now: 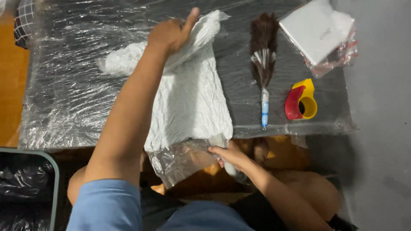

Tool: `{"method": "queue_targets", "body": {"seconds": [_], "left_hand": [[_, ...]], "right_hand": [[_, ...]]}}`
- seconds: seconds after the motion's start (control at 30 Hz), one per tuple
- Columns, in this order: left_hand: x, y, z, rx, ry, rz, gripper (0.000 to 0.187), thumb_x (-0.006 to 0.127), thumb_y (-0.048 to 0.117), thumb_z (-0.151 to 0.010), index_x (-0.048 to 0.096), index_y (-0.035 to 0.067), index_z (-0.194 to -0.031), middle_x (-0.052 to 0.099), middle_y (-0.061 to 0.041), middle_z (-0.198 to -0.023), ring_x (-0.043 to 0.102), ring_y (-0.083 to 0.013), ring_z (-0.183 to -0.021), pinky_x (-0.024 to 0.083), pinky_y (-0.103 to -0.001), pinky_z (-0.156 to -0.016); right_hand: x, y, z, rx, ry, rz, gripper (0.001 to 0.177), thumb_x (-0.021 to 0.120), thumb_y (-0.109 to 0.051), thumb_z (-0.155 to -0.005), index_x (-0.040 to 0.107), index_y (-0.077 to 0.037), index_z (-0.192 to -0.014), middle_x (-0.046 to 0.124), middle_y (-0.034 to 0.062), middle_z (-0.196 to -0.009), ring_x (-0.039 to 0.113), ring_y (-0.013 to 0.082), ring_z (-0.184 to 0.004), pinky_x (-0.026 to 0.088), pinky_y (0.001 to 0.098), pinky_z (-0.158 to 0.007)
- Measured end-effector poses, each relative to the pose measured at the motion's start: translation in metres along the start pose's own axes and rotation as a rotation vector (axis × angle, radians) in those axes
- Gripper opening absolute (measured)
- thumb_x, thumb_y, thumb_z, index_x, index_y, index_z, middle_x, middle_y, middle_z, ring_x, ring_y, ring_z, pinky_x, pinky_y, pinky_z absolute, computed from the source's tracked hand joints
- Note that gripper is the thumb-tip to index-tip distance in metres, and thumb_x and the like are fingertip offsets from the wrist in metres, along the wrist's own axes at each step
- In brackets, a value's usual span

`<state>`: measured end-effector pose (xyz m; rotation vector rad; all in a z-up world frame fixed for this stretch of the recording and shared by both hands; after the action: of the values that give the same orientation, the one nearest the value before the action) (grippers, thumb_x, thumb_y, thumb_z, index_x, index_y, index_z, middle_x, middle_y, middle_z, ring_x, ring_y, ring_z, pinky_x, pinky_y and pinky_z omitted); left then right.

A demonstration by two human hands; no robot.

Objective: Compressing a pillow in a plastic bag using a vacuum hose and then rolling and taping it for storage or shipping.

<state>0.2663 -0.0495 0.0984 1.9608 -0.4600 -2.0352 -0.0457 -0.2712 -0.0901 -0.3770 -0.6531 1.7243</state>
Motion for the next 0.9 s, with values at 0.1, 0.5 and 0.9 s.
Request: {"method": "queue_targets", "body": {"seconds": [0.1, 0.5, 0.9], "left_hand": [[0.009, 0.005, -0.014, -0.059, -0.141, -0.226, 0.117, 0.007, 0.095, -0.088, 0.078, 0.003, -0.086, 0.074, -0.024, -0.102, 0.070, -0.0457, -0.099, 0.053, -0.055, -0.088], [0.051, 0.003, 0.028, 0.322, 0.001, -0.438, 0.127, 0.054, 0.106, -0.070, 0.055, 0.000, -0.140, 0.054, -0.024, -0.140, 0.057, -0.0441, -0.110, 0.052, -0.056, -0.086], [0.070, 0.000, 0.022, 0.302, 0.402, -0.534, 0.097, 0.058, 0.101, -0.085, 0.065, 0.004, -0.097, 0.068, -0.006, -0.084, 0.063, -0.0194, -0.066, 0.050, -0.034, -0.072]], "right_hand": [[-0.004, -0.001, -0.002, -0.005, 0.004, 0.044, 0.036, 0.072, -0.017, -0.084, 0.062, 0.007, -0.109, 0.056, 0.0087, -0.064, 0.050, 0.0158, -0.044, 0.039, 0.0284, -0.038], [-0.001, 0.000, 0.006, 0.010, -0.026, 0.034, 0.034, 0.074, -0.015, -0.087, 0.062, 0.009, -0.109, 0.057, 0.0091, -0.065, 0.050, 0.0154, -0.043, 0.039, 0.0278, -0.037], [0.004, -0.015, 0.018, 0.002, -0.036, 0.018, 0.021, 0.073, -0.013, -0.089, 0.067, 0.005, -0.097, 0.056, 0.0086, -0.062, 0.050, 0.0161, -0.045, 0.040, 0.0281, -0.041]]}}
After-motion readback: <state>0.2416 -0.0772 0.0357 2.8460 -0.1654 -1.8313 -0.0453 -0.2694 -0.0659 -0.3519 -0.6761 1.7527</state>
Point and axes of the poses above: each hand's wrist, its own z-axis away from the middle knuckle, its own x-axis out of the palm, y = z × x, the point moved 8 cm from there along -z, towards the middle knuckle
